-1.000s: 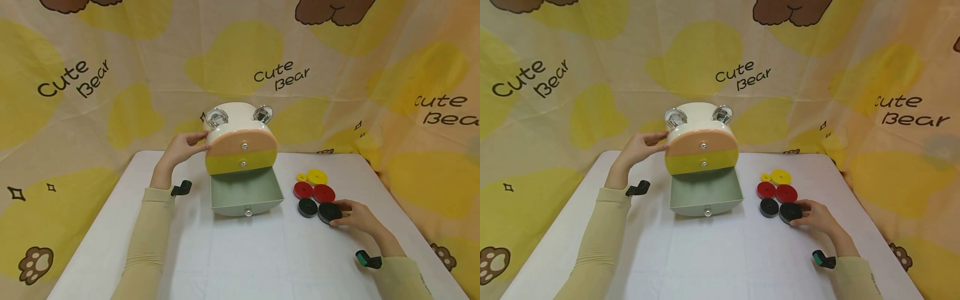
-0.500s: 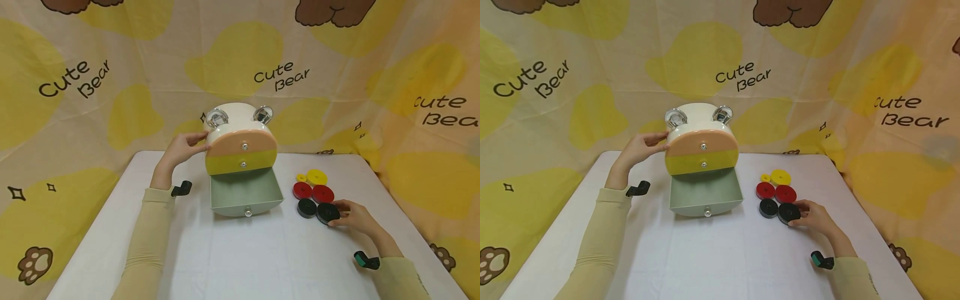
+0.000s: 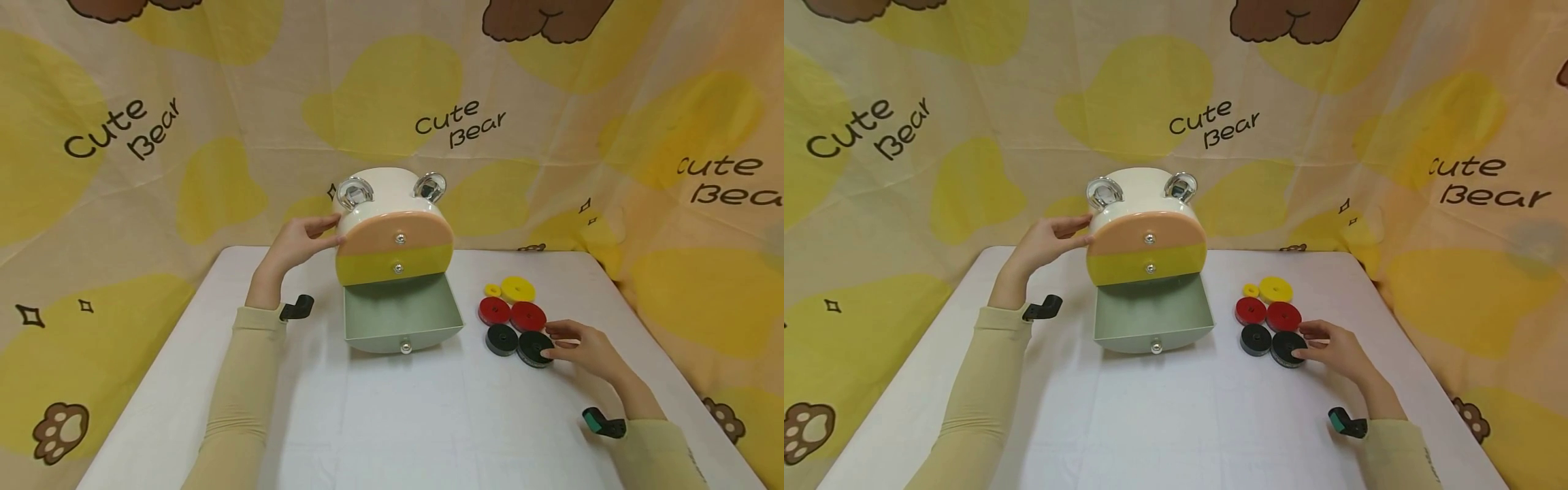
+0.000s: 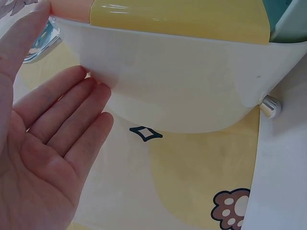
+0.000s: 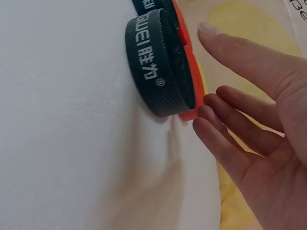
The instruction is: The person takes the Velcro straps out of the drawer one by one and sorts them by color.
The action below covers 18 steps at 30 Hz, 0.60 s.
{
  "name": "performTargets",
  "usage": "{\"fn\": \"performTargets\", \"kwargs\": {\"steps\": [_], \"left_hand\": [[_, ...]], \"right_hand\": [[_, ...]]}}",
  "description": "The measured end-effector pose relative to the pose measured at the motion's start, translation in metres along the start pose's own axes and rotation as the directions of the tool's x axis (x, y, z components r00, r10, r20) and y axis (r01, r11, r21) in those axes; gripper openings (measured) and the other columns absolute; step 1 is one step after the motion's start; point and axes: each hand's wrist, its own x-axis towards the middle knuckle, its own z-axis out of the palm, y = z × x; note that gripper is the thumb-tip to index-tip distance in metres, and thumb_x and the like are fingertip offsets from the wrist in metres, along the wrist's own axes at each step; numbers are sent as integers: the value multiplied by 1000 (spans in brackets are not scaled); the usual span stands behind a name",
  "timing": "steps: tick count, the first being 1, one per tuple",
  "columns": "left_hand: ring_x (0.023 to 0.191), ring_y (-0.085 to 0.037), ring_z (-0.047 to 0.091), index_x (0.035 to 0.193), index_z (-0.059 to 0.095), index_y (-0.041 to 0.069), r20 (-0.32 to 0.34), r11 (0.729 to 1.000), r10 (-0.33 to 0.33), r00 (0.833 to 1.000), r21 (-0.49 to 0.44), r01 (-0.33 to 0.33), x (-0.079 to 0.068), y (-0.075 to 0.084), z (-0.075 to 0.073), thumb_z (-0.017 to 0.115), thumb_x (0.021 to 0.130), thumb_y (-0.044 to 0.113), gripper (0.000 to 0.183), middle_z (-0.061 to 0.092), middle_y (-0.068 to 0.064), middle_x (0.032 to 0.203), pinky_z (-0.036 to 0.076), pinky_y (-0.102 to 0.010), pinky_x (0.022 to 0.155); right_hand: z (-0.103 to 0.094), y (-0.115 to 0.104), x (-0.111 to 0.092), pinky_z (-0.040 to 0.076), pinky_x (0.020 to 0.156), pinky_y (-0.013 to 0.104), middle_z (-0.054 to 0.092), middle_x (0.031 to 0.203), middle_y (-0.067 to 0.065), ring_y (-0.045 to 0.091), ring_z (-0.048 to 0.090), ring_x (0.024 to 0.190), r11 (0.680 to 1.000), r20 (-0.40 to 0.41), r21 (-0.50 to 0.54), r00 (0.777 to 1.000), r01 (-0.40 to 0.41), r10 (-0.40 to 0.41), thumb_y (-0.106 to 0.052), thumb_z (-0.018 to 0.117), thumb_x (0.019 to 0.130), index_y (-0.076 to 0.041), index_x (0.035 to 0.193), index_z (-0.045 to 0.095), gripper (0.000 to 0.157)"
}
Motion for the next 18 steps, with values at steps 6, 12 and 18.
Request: {"fn": "performTargets", "kwargs": {"steps": [6,12,18], "left_hand": [[128,-24,51,133,57,19,-3,1000,8,1000,-4,-8,0,-1,0,75,78,44,63,54,-2,138,41,-42,106],[127,-25,51,133,57,20,-2,1000,2,1000,2,-2,0,-1,0,75,77,45,63,54,-2,138,42,-43,105],[128,-25,51,133,57,20,3,1000,-3,1000,6,3,0,0,-1,75,77,46,64,54,-2,138,41,-43,106]], "right_hand": [[-4,-10,0,55,77,18,62,122,17,35,61,107,1000,-61,-4,998,28,-29,-41,70,84,-4,126,56,57],[-3,-25,1,52,76,13,64,120,14,32,62,105,997,-90,28,993,74,-71,-38,70,85,-6,123,59,51],[4,-44,5,52,79,12,64,119,14,31,62,104,989,-87,87,990,119,-112,-33,70,85,-5,122,60,47]]}}
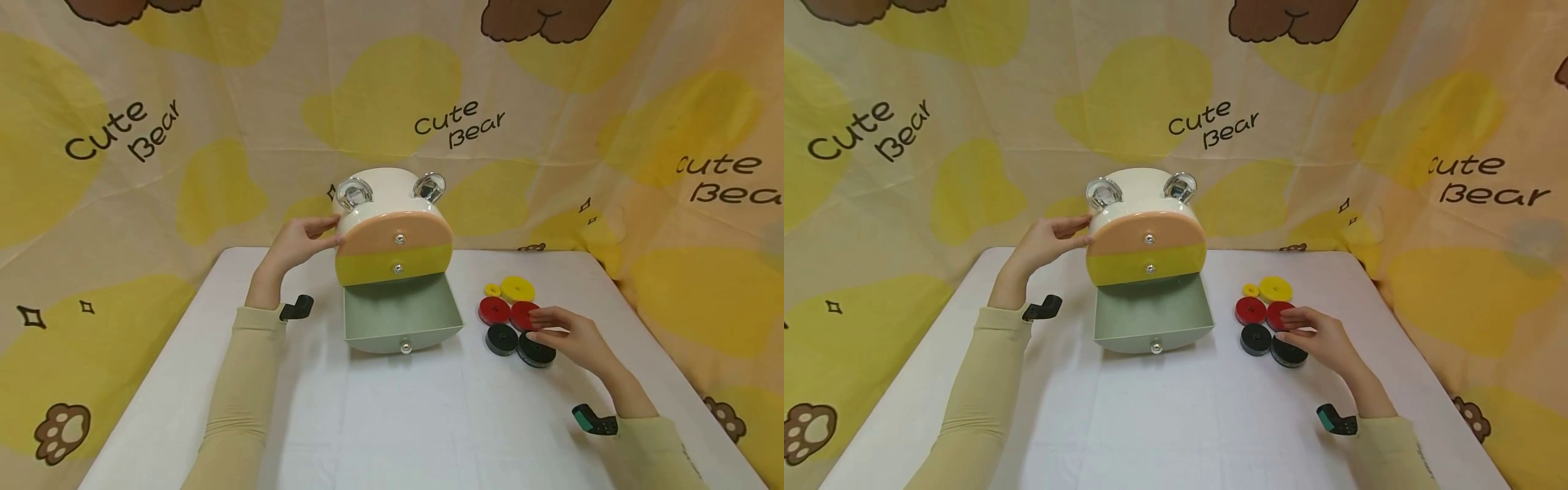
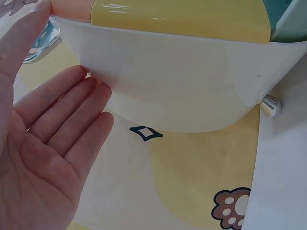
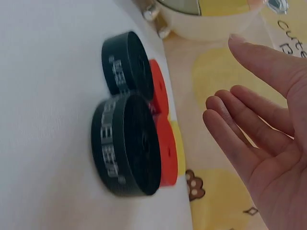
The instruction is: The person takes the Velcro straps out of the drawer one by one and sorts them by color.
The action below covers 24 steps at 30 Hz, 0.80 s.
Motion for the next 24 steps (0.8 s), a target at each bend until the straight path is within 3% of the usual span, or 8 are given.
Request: {"fn": "performTargets", "kwargs": {"steps": [11,20,24], "left_hand": [[127,-23,51,132,58,20,-7,1000,6,1000,-1,-6,0,1,0,75,77,46,64,55,-1,137,42,-41,106],[127,-24,51,132,58,22,-5,1000,-2,1000,-5,2,0,0,0,76,76,48,65,56,-1,137,42,-41,105],[127,-24,51,132,58,22,-6,1000,-4,1000,-3,4,1,-1,0,76,75,49,65,55,0,137,42,-41,105]], "right_hand": [[27,-35,8,54,77,14,68,110,9,23,68,95,994,-12,35,995,100,-99,-31,74,82,-8,117,63,43],[55,-61,13,56,75,19,70,101,13,14,69,87,971,41,174,984,162,-171,-24,76,80,-5,111,65,38],[67,-71,14,56,74,19,72,98,6,10,69,86,968,65,184,981,169,-183,-26,77,80,-7,109,67,36]]}}
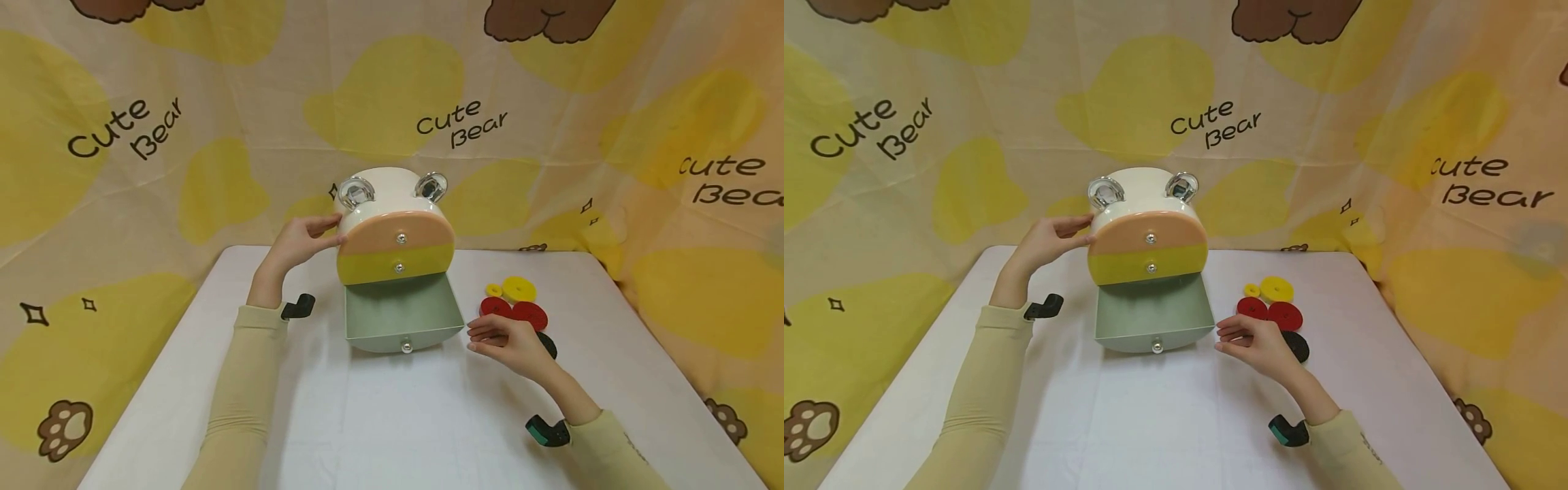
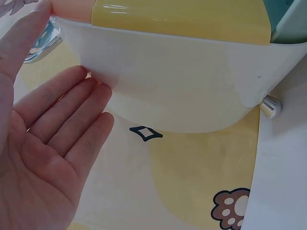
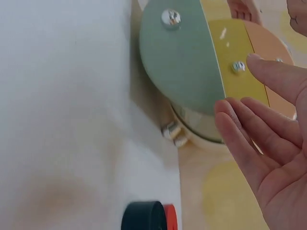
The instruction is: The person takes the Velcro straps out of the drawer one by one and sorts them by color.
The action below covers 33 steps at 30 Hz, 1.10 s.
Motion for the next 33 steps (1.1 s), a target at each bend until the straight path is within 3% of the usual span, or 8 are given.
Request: {"fn": "performTargets", "kwargs": {"steps": [7,17,33], "left_hand": [[128,-23,51,133,58,22,2,1000,0,1000,-1,0,1,-1,0,76,75,49,66,55,-1,137,42,-41,106],[127,-23,52,133,58,22,-5,1000,5,1000,15,-5,0,-1,0,75,74,54,69,56,0,137,42,-41,105],[126,-22,52,132,58,23,-9,1000,3,1000,8,-3,-1,-1,0,75,73,55,69,56,1,136,43,-41,105]], "right_hand": [[21,-7,5,57,74,22,72,98,5,16,68,88,1000,66,5,998,16,-16,-22,75,82,-7,109,67,32],[48,-9,14,54,75,16,72,99,5,5,66,86,1000,163,-18,987,-1,4,-31,74,82,-7,109,69,36],[92,-7,28,56,70,20,73,86,1,7,68,77,998,131,58,991,23,-30,-25,76,81,-8,100,72,26]]}}
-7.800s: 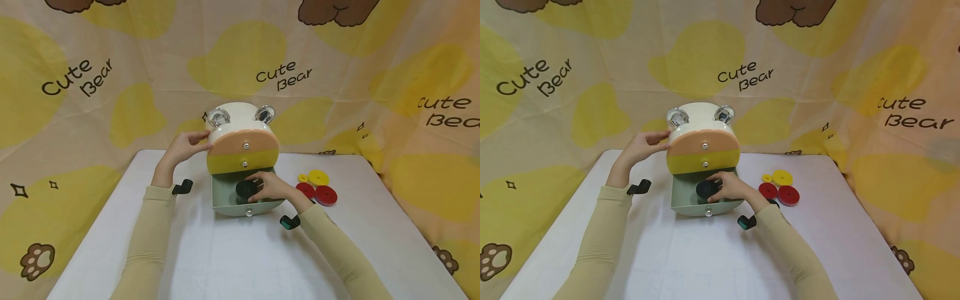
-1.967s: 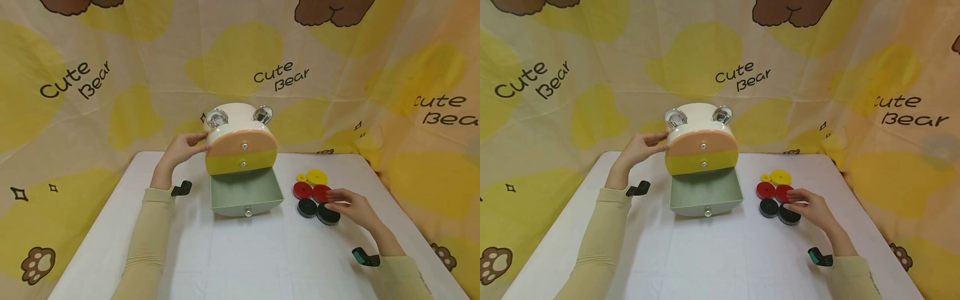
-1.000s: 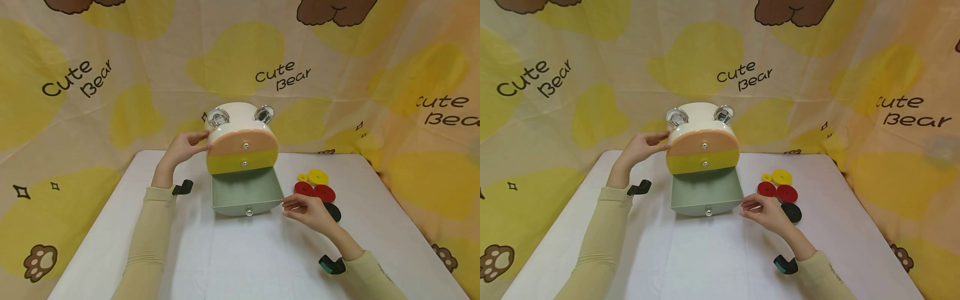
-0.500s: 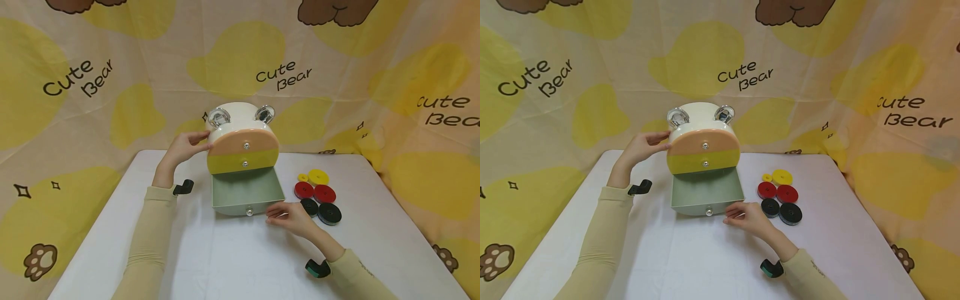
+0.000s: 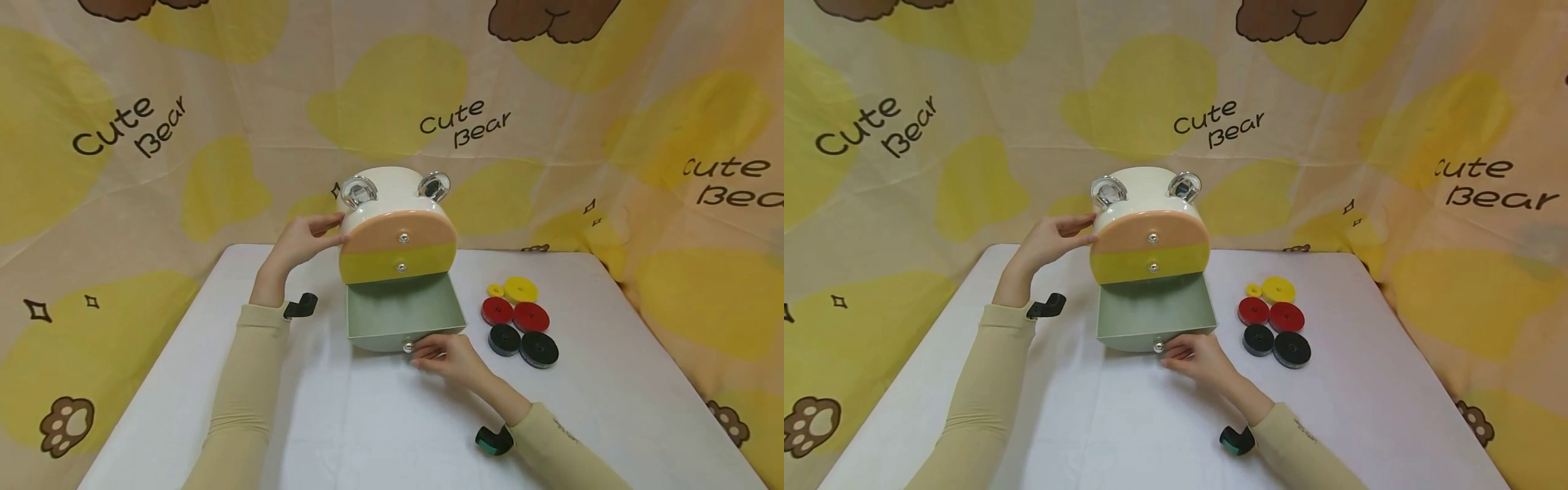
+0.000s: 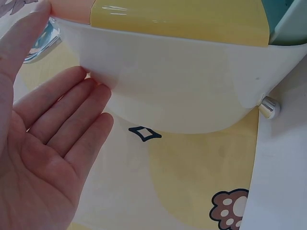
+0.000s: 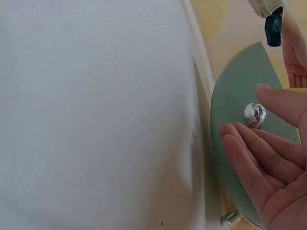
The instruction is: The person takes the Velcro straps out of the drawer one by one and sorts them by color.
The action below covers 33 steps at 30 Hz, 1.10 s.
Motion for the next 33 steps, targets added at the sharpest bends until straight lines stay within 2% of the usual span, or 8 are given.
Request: {"fn": "performTargets", "kwargs": {"steps": [9,17,22,29,33], "left_hand": [[127,-24,52,132,58,25,-1,1000,-8,1000,-4,8,1,0,1,75,73,55,68,56,2,136,43,-42,104],[126,-23,52,132,58,23,1,1000,-3,1000,-1,3,1,-1,2,75,75,51,66,56,0,137,43,-41,105],[126,-23,52,132,58,23,1,1000,-8,1000,-6,8,1,-3,2,75,75,52,66,56,0,137,43,-42,105],[127,-24,52,132,58,22,6,1000,-8,1000,-12,8,2,-4,1,75,76,50,65,55,0,137,43,-43,105],[126,-23,52,131,59,23,-1,1000,-7,1000,-15,7,2,-4,1,75,75,50,65,56,0,136,43,-42,104]], "right_hand": [[15,0,5,56,64,20,73,84,7,10,68,72,997,-34,37,997,-68,69,-20,77,80,-1,95,71,25],[22,-5,5,54,59,19,71,77,3,8,65,66,990,-113,42,984,-135,139,-20,74,82,-4,88,72,17],[24,-5,6,53,57,19,71,74,2,9,65,64,988,-146,39,977,-152,156,-23,74,83,-5,86,73,18],[22,-5,9,54,59,20,71,77,3,13,66,67,972,-157,100,962,-211,225,-26,73,83,-6,88,72,20],[22,-6,13,55,59,21,71,77,2,13,66,67,972,-171,89,958,-216,229,-26,73,83,-7,88,72,19]]}}
